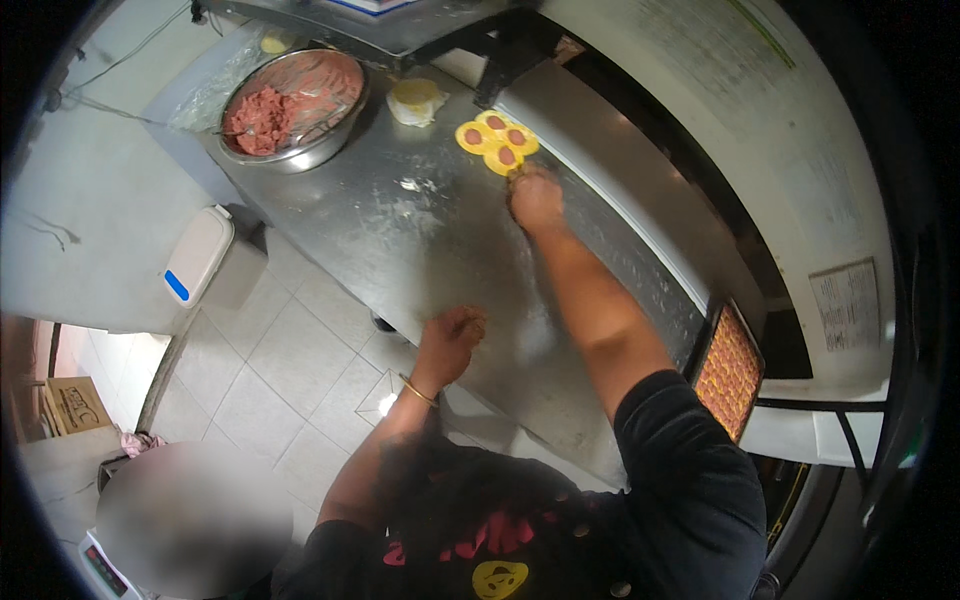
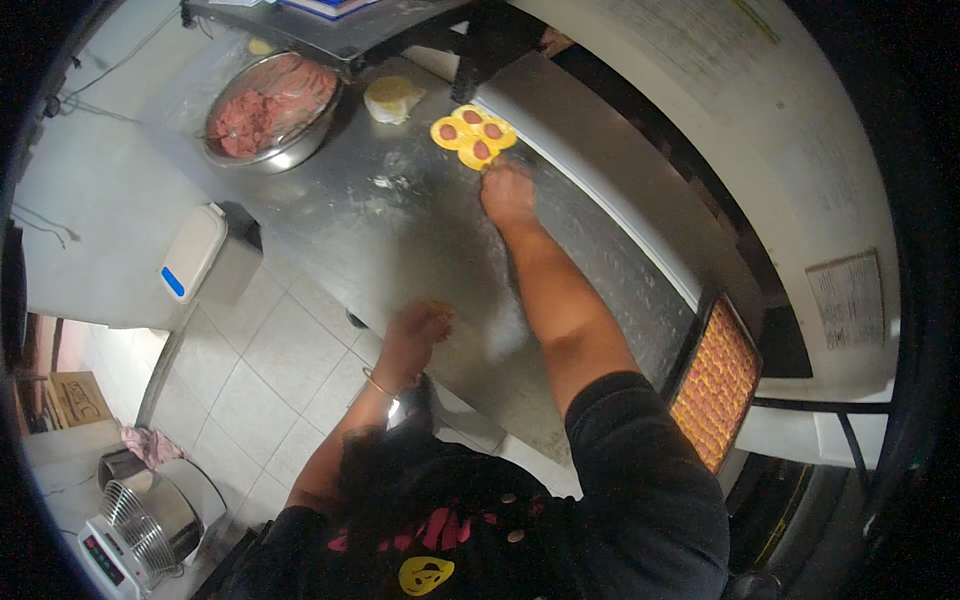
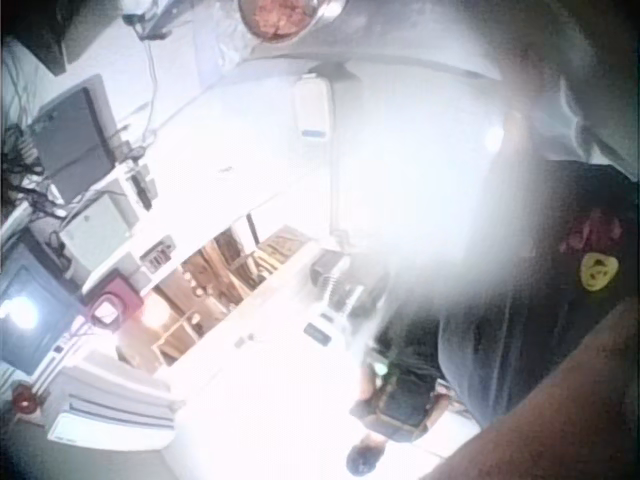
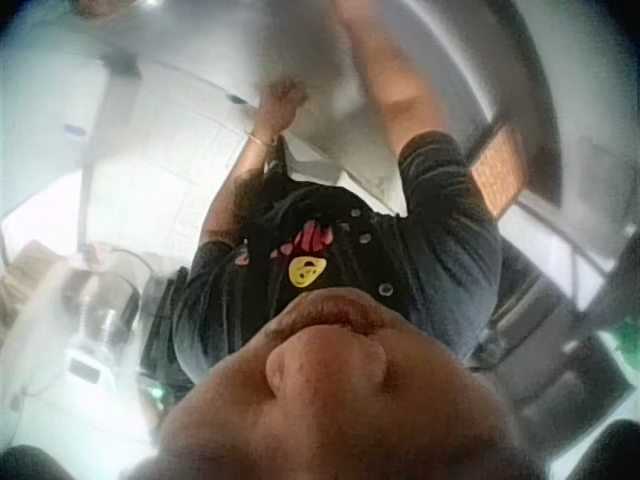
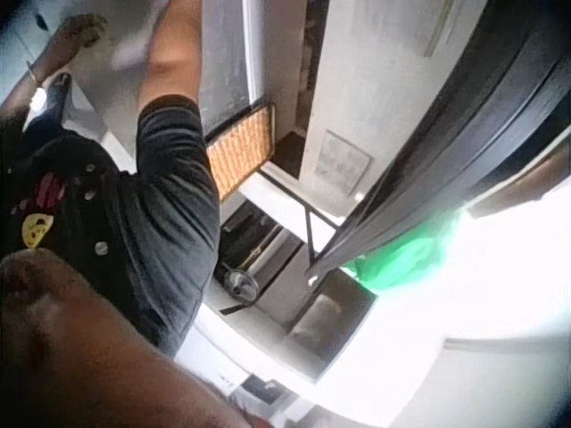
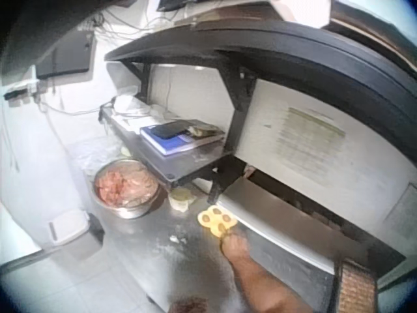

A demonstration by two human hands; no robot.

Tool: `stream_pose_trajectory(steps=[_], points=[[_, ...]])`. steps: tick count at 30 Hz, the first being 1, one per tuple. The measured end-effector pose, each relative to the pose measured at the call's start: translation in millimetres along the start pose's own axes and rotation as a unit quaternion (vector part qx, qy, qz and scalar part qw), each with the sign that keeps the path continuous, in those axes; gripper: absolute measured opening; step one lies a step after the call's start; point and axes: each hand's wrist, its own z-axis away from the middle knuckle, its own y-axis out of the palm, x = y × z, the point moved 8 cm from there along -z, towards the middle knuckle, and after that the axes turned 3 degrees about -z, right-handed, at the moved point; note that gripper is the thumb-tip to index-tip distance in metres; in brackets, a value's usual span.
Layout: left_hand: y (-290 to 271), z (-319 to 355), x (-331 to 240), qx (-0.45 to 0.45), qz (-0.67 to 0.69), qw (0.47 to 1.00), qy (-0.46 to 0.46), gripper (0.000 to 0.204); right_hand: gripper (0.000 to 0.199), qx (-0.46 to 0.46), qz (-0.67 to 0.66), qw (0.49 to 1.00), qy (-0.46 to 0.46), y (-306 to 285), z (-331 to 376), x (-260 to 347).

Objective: The person repeatedly picks up small yellow dough pieces and red meat portions, folds the dough around the meat, and places the assembled items onto a large metal tray. The process continues until the tray is nearly full.

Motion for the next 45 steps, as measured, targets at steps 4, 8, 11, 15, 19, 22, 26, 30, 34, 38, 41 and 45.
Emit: stream_pose_trajectory(steps=[4, 8, 11, 15, 19, 22, 26, 30, 34, 38, 41, 45], points=[[-22.5, -23.0, -5.4, -0.007, 0.042, 0.999, -0.032, 0.026, 0.025, -0.022, 0.062, 0.996, -0.055, 15.5, -30.3, 1.8], [-6.3, -59.7, 6.9, -0.026, 0.249, 0.965, -0.081, 0.025, 0.026, -0.008, 0.136, 0.980, -0.145, 18.0, -9.1, 18.7], [10.2, -98.0, 33.7, 0.007, 0.030, 0.982, 0.189, 0.030, 0.028, 0.029, 0.052, 0.992, -0.113, -5.3, 43.4, 43.9], [27.3, -75.9, -4.2, 0.011, -0.312, 0.906, 0.287, 0.030, 0.023, 0.001, -0.044, 0.993, -0.107, -56.4, 150.7, 81.6], [41.9, -31.2, 4.9, 0.088, 0.065, 0.983, 0.150, 0.031, 0.018, -0.081, -0.174, 0.975, -0.112, -111.4, 239.0, 90.4], [64.5, 32.1, -55.8, 0.072, -0.055, 0.986, 0.139, 0.032, 0.026, -0.084, -0.363, 0.924, 0.085, -139.1, 309.0, 41.5], [115.7, 70.9, -45.0, 0.082, 0.402, 0.910, -0.063, 0.033, 0.033, -0.079, -0.607, 0.759, 0.222, -110.8, 367.3, 3.1], [163.8, 117.3, -50.4, 0.067, 0.373, 0.925, -0.022, 0.028, 0.035, -0.167, -0.699, 0.661, 0.216, -138.1, 406.8, -7.6], [203.4, 171.8, -61.3, 0.039, 0.287, 0.956, 0.036, 0.016, 0.029, -0.181, -0.726, 0.622, 0.229, -158.0, 456.1, -37.1], [220.5, 212.5, -65.7, 0.080, 0.272, 0.954, 0.098, 0.014, 0.024, -0.213, -0.792, 0.538, 0.196, -189.1, 501.6, -51.4], [232.2, 240.8, -80.0, 0.101, 0.283, 0.949, 0.100, 0.014, 0.025, -0.227, -0.703, 0.655, 0.160, -223.3, 539.3, -48.3], [237.0, 265.6, -87.7, 0.144, 0.244, 0.954, 0.098, 0.015, 0.025, -0.241, -0.656, 0.702, 0.136, -253.7, 562.5, -39.8]])
